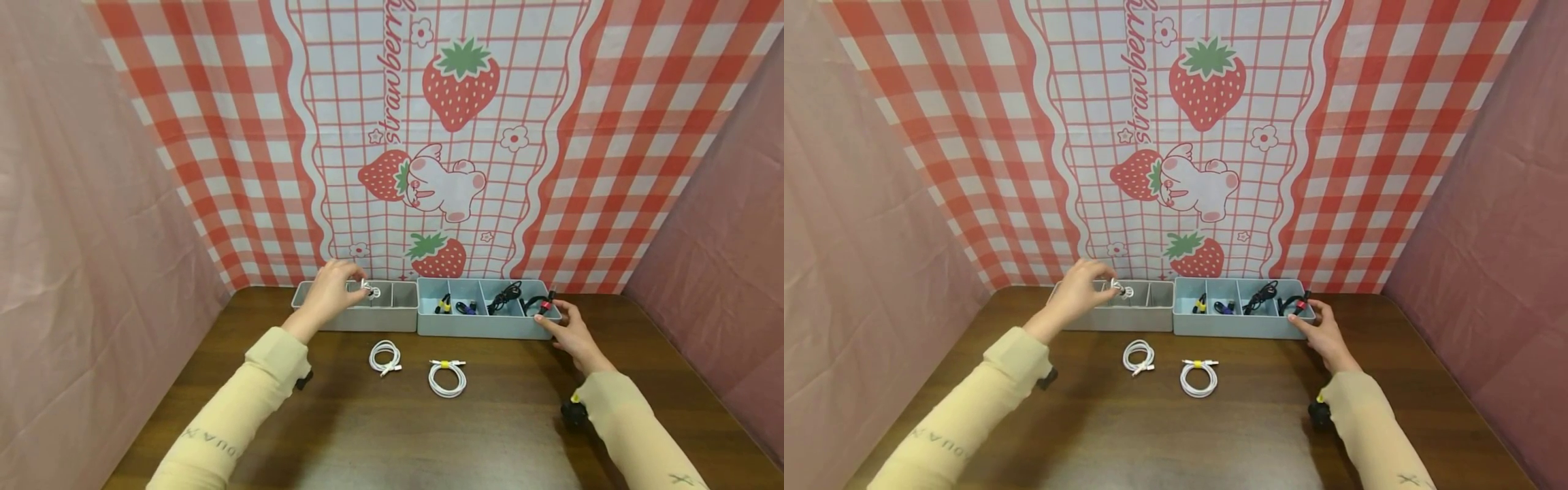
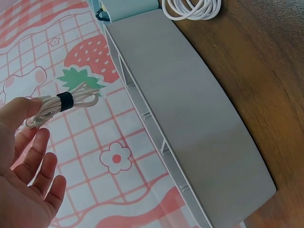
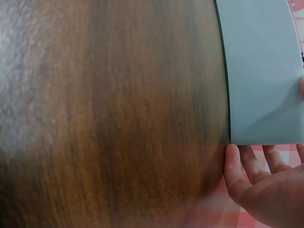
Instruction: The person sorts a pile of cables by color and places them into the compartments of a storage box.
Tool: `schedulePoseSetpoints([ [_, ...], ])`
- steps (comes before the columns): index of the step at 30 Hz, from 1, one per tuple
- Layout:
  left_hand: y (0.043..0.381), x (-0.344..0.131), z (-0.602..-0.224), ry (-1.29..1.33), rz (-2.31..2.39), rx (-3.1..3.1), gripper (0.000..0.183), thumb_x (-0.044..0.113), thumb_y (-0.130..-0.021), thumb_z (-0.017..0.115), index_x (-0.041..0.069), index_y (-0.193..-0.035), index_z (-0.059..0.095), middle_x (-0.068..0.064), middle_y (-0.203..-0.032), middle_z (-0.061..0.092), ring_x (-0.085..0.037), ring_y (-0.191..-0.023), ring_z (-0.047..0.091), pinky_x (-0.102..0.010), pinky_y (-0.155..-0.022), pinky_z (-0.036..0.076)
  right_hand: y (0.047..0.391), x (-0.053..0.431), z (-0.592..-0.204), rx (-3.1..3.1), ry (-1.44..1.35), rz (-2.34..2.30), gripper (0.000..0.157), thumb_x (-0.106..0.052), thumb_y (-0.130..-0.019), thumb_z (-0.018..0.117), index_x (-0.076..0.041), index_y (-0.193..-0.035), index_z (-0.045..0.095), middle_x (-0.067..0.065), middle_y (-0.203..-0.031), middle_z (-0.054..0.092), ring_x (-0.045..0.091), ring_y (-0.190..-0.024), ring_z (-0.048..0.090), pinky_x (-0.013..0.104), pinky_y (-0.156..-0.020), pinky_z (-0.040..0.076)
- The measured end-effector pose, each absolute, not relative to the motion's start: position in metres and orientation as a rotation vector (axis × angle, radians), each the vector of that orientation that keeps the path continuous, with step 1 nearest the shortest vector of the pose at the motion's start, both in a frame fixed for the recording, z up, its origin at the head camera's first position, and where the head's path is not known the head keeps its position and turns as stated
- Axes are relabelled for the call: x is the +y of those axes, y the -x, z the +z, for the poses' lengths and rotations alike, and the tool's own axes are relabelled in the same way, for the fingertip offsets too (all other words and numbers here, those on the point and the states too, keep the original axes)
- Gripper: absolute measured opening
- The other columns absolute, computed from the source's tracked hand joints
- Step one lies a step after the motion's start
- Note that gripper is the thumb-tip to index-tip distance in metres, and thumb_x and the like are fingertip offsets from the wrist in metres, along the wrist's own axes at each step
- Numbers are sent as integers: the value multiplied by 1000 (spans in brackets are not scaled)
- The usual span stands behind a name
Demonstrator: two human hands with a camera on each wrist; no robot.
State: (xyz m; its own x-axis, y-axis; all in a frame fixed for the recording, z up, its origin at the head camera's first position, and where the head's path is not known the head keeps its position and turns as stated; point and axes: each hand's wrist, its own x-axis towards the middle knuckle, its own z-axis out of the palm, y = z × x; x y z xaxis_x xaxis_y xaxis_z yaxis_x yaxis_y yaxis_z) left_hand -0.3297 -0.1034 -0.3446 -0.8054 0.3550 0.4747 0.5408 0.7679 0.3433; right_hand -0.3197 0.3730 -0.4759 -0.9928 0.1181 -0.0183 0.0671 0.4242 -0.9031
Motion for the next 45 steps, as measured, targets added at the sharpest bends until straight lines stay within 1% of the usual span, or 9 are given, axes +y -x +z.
schedulePoseSetpoints([
  [8,338,-94,-350,694,-696,-2574,21,23,-72,72,12,-89,67,0,-84,61,-19,-87,49,-39,-80,37,326,380,-483,-2598,168,1675,98,-57,-73,61,-9,-140,8,30,-136,20,41,-113,35,49,-75,47],
  [13,343,-88,-356,682,-689,-2601,21,26,-73,72,15,-89,66,1,-86,61,-19,-92,49,-40,-85,37,323,375,-481,-2613,178,1668,90,-56,-78,57,-13,-141,8,29,-137,19,39,-112,37,52,-80,44],
  [15,344,-85,-359,682,-688,-2606,21,27,-73,72,16,-90,66,1,-87,61,-19,-93,48,-40,-84,37,322,374,-480,-2614,203,1664,89,-57,-77,57,-15,-140,10,28,-137,20,38,-112,38,52,-82,44],
  [20,348,-80,-364,693,-725,-2601,21,26,-74,72,14,-91,67,1,-92,60,-19,-93,48,-40,-85,36,325,375,-483,-2607,230,1656,95,-58,-73,60,-13,-140,10,26,-137,21,39,-114,37,50,-80,45],
  [28,355,-73,-371,720,-736,-2561,21,26,-74,71,14,-91,67,0,-95,60,-21,-97,49,-43,-89,35,335,386,-491,-2613,198,1682,103,-60,-69,63,-9,-140,8,30,-136,20,43,-113,36,48,-74,47],
  [33,360,-68,-376,706,-726,-2577,23,26,-72,72,14,-92,68,0,-95,60,-20,-96,49,-42,-85,37,328,379,-483,-2621,197,1683,98,-56,-73,62,-10,-140,8,29,-136,20,41,-113,36,49,-77,46],
  [38,362,-63,-379,693,-721,-2578,23,26,-72,72,14,-91,68,-1,-95,61,-21,-94,49,-42,-84,38,318,371,-472,-2623,198,1675,88,-53,-78,58,-13,-140,11,29,-136,21,36,-109,40,50,-79,46],
  [42,364,-58,-381,673,-722,-2584,23,26,-72,73,14,-91,68,-1,-95,60,-21,-94,49,-41,-84,38,317,370,-470,-2637,206,1672,87,-53,-79,57,-14,-140,11,28,-136,21,34,-109,40,49,-80,46],
  [45,366,-56,-386,651,-734,-2602,24,27,-72,72,15,-92,67,-1,-97,60,-21,-95,49,-41,-83,37,318,372,-472,-2632,190,1676,88,-54,-78,57,-13,-140,9,30,-136,20,37,-110,39,50,-80,45],
])
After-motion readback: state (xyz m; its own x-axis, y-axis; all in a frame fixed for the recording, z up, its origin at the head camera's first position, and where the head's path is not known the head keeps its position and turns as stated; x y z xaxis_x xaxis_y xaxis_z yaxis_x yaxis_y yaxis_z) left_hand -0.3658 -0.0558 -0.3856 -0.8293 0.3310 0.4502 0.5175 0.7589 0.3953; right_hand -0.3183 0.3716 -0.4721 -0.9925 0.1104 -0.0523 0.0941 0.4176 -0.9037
